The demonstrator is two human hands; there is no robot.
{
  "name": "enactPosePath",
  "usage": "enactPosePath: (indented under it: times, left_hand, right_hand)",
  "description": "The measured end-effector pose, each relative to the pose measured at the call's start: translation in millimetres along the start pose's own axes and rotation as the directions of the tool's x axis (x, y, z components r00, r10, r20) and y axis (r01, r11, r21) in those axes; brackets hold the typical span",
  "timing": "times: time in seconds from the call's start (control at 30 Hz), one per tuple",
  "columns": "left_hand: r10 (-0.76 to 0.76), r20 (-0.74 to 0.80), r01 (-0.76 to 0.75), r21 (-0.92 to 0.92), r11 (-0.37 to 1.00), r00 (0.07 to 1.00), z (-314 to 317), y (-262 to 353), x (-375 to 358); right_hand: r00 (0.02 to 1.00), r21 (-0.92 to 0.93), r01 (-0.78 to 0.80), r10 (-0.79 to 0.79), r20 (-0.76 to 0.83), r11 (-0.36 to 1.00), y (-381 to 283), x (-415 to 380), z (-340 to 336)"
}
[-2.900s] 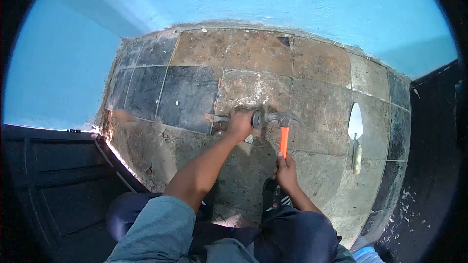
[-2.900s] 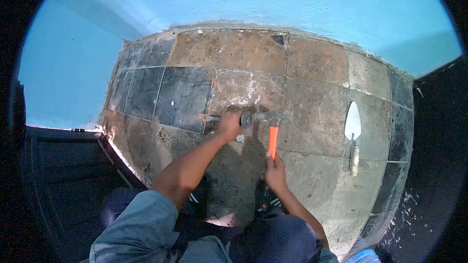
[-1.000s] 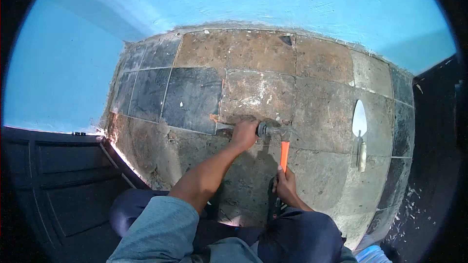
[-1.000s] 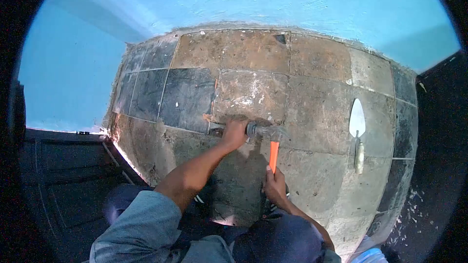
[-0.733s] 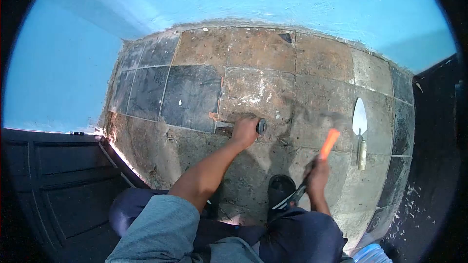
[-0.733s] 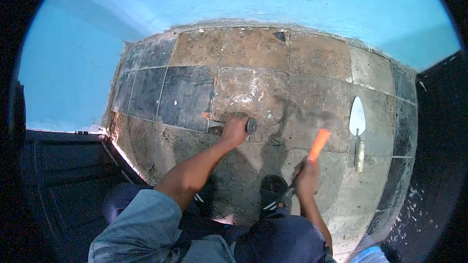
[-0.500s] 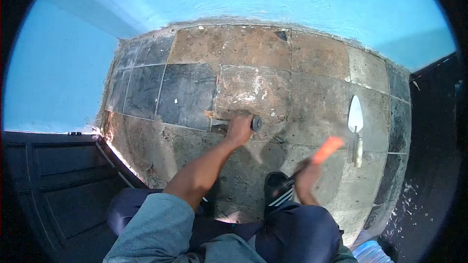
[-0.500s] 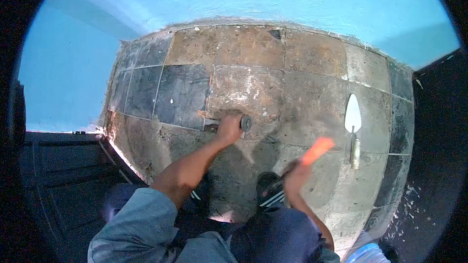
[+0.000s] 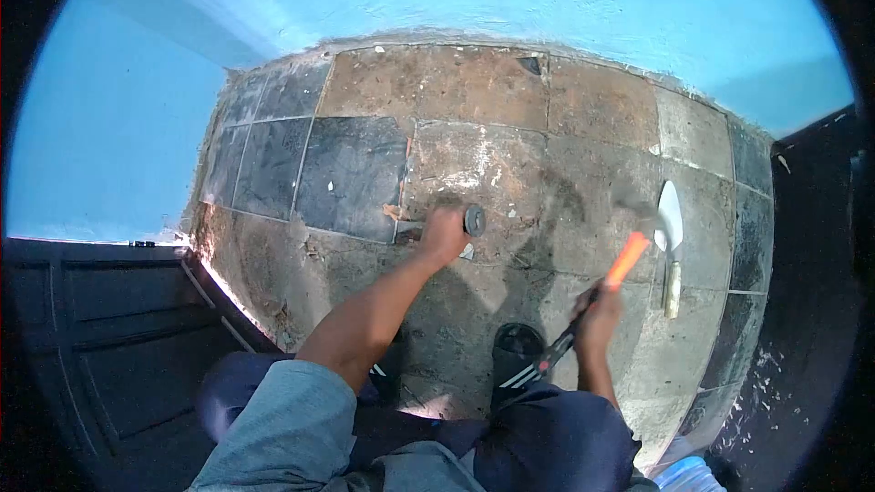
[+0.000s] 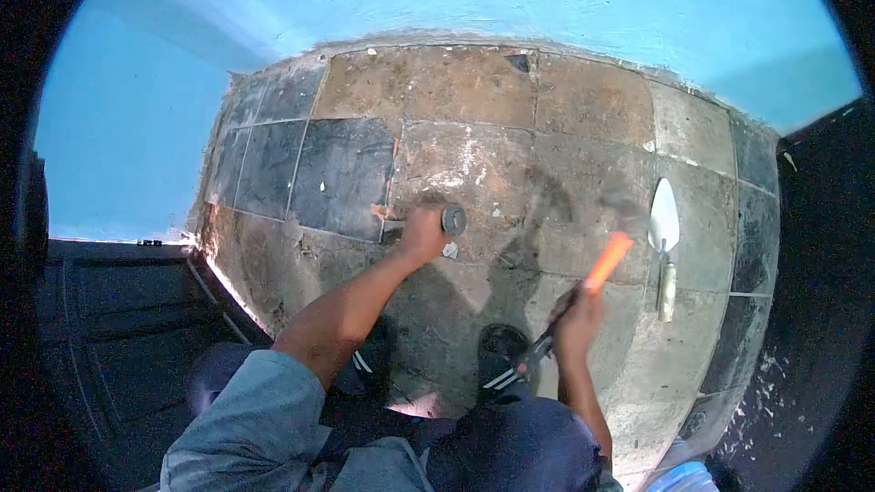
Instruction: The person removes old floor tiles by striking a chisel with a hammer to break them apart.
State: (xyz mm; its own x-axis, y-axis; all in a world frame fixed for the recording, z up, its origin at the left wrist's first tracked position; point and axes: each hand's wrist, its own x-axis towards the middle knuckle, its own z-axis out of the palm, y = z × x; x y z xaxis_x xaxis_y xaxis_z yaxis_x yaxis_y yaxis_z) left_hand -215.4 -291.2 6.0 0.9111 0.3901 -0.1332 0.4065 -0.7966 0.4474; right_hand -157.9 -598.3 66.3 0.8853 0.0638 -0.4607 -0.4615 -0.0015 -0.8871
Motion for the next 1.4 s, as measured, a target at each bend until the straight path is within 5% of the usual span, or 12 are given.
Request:
enactPosePath:
  times: [0.13,0.2,0.27,0.3,0.47,0.5,0.57,0.67,0.9,1.13,1.3,1.4]
  left_hand:
    - [0.050,-0.030,-0.049,0.022,0.999,0.998,5.3,-6.6,-3.1]
    - [0.028,0.008,-0.028,0.056,0.998,1.000,7.4,-7.7,-2.5]
    - [0.000,0.065,-0.007,0.101,0.995,0.998,5.3,-3.6,-2.8]
    - [-0.035,0.057,0.029,0.104,0.994,0.998,7.3,-12.4,-5.4]
    - [-0.059,-0.052,0.068,0.194,0.979,0.997,-18.5,-74.0,-29.2]
    - [-0.092,-0.072,0.103,0.172,0.980,0.993,-23.6,-73.5,-25.7]
    - [-0.171,-0.109,0.183,0.118,0.976,0.979,-33.3,-66.7,-22.8]
    - [-0.052,-0.056,0.062,0.186,0.981,0.997,-46.2,-22.7,-20.1]
    - [0.287,0.183,-0.271,-0.107,0.957,0.940,-2.2,106.8,-25.3]
    - [0.441,0.225,-0.442,-0.049,0.895,0.869,12.4,115.5,1.4]
    - [0.308,-0.047,-0.305,0.055,0.951,0.950,-13.5,49.1,46.2]
    - [0.212,-0.162,-0.231,-0.106,0.967,0.964,-26.1,7.2,59.4]
  right_hand:
    - [0.945,0.237,0.299,-0.252,-0.207,0.924,-45.9,-0.3,6.2]
    - [0.928,-0.047,0.323,-0.326,-0.181,0.945,2.6,-6.8,7.9]
    - [0.989,-0.138,0.127,-0.113,0.099,0.982,97.8,-27.1,20.2]
    - [0.901,-0.681,0.036,0.270,0.338,0.731,98.9,-22.0,29.3]
    - [0.803,-0.515,-0.094,0.371,0.467,0.852,88.5,-50.7,45.3]
    - [0.836,-0.568,0.021,0.297,0.461,0.823,98.4,-47.7,36.1]
    - [0.855,-0.466,-0.067,0.291,0.429,0.882,89.8,-44.6,27.1]
    - [0.901,-0.386,-0.018,0.183,0.394,0.922,91.4,-28.2,11.7]
    - [0.985,-0.253,-0.078,0.114,0.130,0.964,47.8,18.2,-8.1]
    - [0.997,-0.140,-0.081,0.078,-0.024,0.987,35.6,30.6,-43.5]
    - [0.995,-0.163,-0.098,0.094,-0.034,0.982,37.2,28.7,-56.3]
    - [0.991,-0.164,-0.132,0.129,-0.026,0.978,50.2,31.5,-58.8]
